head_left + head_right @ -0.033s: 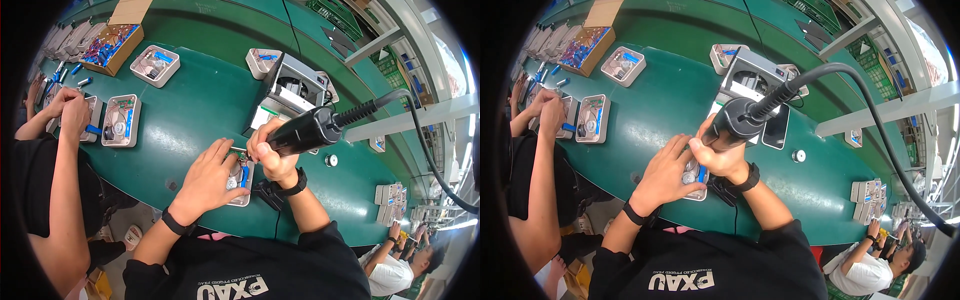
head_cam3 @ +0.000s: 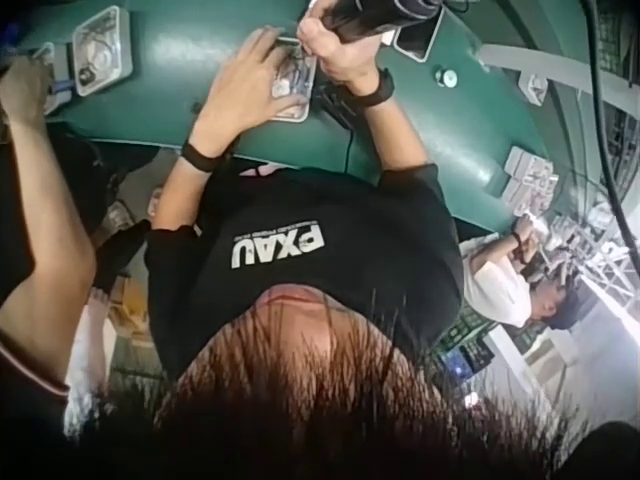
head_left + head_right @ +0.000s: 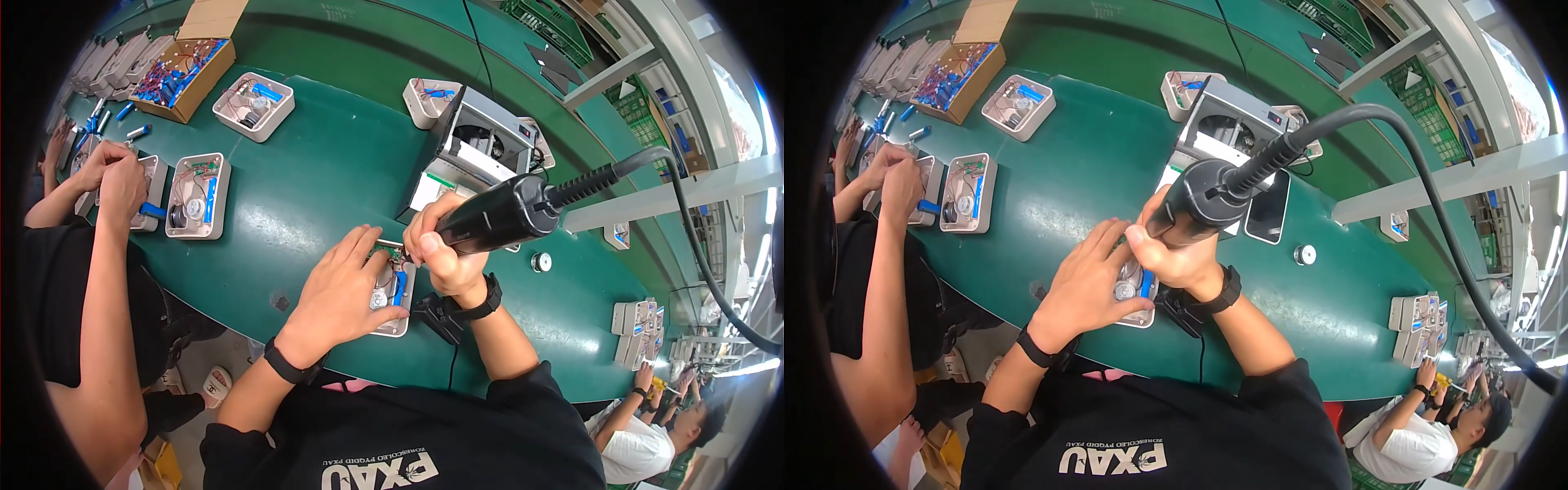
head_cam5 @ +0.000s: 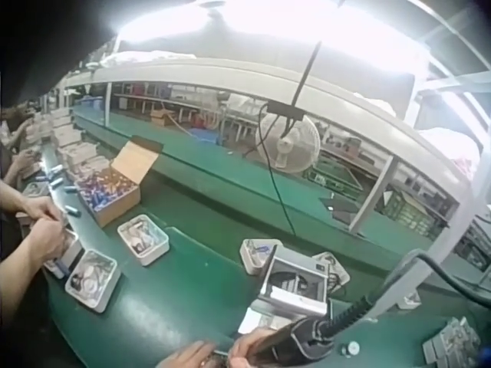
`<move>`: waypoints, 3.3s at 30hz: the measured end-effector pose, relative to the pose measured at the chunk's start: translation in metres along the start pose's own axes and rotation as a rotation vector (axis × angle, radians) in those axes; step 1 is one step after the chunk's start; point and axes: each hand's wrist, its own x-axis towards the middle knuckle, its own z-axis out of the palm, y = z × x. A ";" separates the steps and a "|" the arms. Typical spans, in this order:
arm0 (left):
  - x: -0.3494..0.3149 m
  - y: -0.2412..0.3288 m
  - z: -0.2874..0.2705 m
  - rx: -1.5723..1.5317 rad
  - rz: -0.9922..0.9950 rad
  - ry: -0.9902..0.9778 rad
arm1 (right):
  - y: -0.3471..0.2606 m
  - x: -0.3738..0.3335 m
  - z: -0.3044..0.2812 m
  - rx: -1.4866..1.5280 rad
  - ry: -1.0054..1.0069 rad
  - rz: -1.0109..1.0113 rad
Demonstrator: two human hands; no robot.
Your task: The person picks up a screw from a dispenser with an electric screwdriver, drives it into a circuit board inside a plastic housing, and places the unit on the table. This process is repeated for several units, occasionally moving aside other components to clear the workspace.
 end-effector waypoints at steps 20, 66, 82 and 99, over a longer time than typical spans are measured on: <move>-0.005 0.012 -0.009 0.146 -0.006 -0.037 | -0.066 0.026 -0.024 -0.015 0.214 -0.251; 0.071 -0.082 -0.052 0.146 -0.171 0.600 | -0.081 0.031 -0.020 0.026 0.084 -0.315; -0.039 -0.048 -0.054 0.395 -0.424 0.240 | -0.067 0.016 -0.021 0.099 0.111 -0.070; -0.023 0.042 0.002 0.419 -0.095 -0.088 | -0.006 -0.007 0.011 0.074 0.041 0.008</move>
